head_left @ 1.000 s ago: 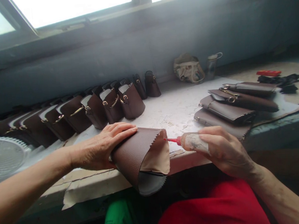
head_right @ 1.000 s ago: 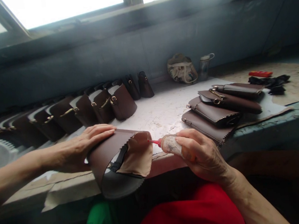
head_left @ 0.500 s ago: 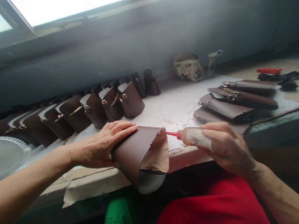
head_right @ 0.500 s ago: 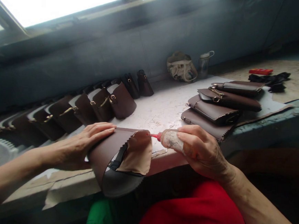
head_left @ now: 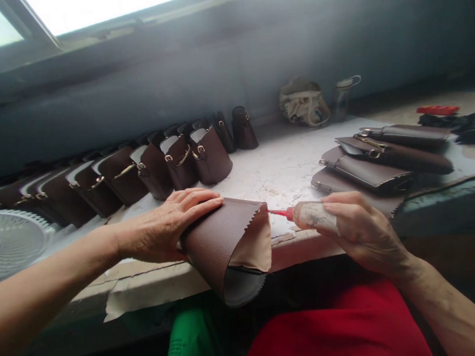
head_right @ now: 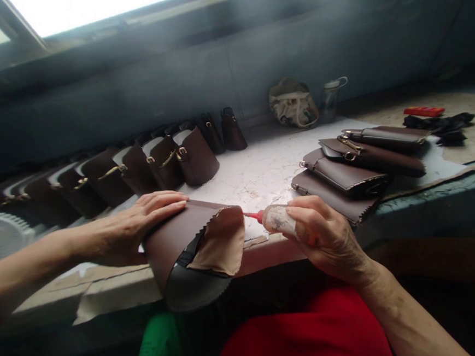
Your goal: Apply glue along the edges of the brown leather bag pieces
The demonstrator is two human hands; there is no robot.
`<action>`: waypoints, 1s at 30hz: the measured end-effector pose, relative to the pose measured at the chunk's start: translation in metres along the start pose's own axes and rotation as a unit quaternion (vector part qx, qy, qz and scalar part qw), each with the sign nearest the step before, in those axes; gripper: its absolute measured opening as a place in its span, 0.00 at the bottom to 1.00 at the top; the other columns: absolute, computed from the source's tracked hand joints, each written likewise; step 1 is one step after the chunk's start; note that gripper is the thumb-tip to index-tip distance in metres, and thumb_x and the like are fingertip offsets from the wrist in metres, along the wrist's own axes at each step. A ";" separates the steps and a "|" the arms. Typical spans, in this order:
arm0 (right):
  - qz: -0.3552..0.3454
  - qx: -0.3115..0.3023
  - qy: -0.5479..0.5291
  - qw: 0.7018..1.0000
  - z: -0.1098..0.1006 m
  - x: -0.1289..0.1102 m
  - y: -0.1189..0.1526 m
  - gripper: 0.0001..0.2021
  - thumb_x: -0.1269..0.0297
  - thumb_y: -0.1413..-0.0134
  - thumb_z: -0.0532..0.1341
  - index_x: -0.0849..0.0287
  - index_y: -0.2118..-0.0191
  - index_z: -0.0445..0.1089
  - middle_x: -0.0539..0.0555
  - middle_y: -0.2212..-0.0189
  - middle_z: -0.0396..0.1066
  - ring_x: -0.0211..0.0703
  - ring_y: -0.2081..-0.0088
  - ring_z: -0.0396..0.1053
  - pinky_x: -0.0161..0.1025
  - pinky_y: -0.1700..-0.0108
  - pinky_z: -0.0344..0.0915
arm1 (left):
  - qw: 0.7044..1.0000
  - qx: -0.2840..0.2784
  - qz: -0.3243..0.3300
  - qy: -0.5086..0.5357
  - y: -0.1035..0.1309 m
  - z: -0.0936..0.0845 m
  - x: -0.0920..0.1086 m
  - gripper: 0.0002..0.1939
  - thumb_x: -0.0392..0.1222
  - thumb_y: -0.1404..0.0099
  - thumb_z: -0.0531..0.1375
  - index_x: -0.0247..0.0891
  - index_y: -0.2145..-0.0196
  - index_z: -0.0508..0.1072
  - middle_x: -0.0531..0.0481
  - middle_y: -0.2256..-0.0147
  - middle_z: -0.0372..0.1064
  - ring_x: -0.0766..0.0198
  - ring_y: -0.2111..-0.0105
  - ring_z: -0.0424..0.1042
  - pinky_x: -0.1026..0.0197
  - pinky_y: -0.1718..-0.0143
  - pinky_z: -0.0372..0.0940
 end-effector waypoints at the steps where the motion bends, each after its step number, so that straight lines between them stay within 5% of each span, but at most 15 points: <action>1: 0.001 -0.015 -0.012 1.000 0.000 0.000 -0.001 0.28 0.72 0.36 0.70 0.42 0.36 0.67 0.57 0.45 0.72 0.52 0.51 0.79 0.46 0.54 0.79 | 1.000 -0.001 -0.002 0.000 0.000 0.001 -0.001 0.68 0.38 0.44 0.77 0.51 0.21 0.36 0.31 0.28 0.54 0.31 0.28 0.56 0.28 0.29 0.57; 4: 0.005 -0.034 -0.032 0.999 -0.001 -0.003 -0.003 0.26 0.73 0.35 0.69 0.44 0.37 0.68 0.57 0.46 0.72 0.48 0.53 0.80 0.41 0.58 0.78 | 1.000 0.005 0.003 0.001 -0.001 0.004 -0.003 0.68 0.40 0.45 0.77 0.51 0.21 0.36 0.31 0.28 0.55 0.31 0.29 0.56 0.28 0.29 0.57; 9: 0.005 0.016 -0.006 1.000 0.001 -0.004 -0.006 0.25 0.70 0.36 0.72 0.44 0.38 0.69 0.57 0.47 0.73 0.50 0.53 0.79 0.43 0.57 0.77 | 1.000 0.004 0.004 0.006 -0.002 0.004 -0.004 0.67 0.39 0.45 0.76 0.51 0.21 0.37 0.31 0.27 0.54 0.31 0.28 0.55 0.27 0.29 0.56; 14: 0.081 -0.063 -0.105 0.989 -0.001 -0.002 0.000 0.19 0.65 0.34 0.71 0.47 0.41 0.72 0.56 0.49 0.73 0.48 0.54 0.79 0.39 0.58 0.77 | 1.000 -0.001 0.009 0.008 -0.002 0.000 0.006 0.64 0.36 0.43 0.74 0.51 0.22 0.38 0.31 0.28 0.54 0.32 0.28 0.56 0.28 0.30 0.59; 20: 0.100 -0.006 -0.098 0.990 0.000 0.002 0.003 0.20 0.62 0.35 0.73 0.47 0.41 0.72 0.55 0.48 0.72 0.47 0.51 0.77 0.37 0.54 0.75 | 1.000 0.006 0.011 -0.002 -0.001 -0.002 0.011 0.63 0.35 0.42 0.74 0.50 0.22 0.40 0.31 0.28 0.56 0.32 0.29 0.57 0.29 0.31 0.59; 27: 0.148 -0.052 -0.138 0.978 -0.002 0.001 -0.002 0.15 0.57 0.33 0.72 0.47 0.45 0.74 0.54 0.51 0.72 0.46 0.54 0.76 0.36 0.59 0.75 | 1.000 0.004 0.011 -0.018 -0.001 0.000 0.013 0.60 0.36 0.41 0.74 0.48 0.22 0.43 0.31 0.27 0.55 0.33 0.29 0.58 0.33 0.31 0.60; 30: 0.140 -0.006 -0.135 0.981 -0.001 0.000 -0.004 0.17 0.57 0.35 0.73 0.47 0.44 0.73 0.54 0.50 0.72 0.46 0.54 0.77 0.38 0.57 0.75 | 1.000 0.009 0.007 -0.026 0.000 0.001 0.014 0.59 0.37 0.42 0.74 0.46 0.23 0.45 0.32 0.28 0.56 0.34 0.29 0.58 0.34 0.30 0.59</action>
Point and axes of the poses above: each hand's wrist, its own y-axis away from the middle knuckle, its own z-axis out of the palm, x = y × z, the point moved 1 cm from there along -y, towards the middle knuckle
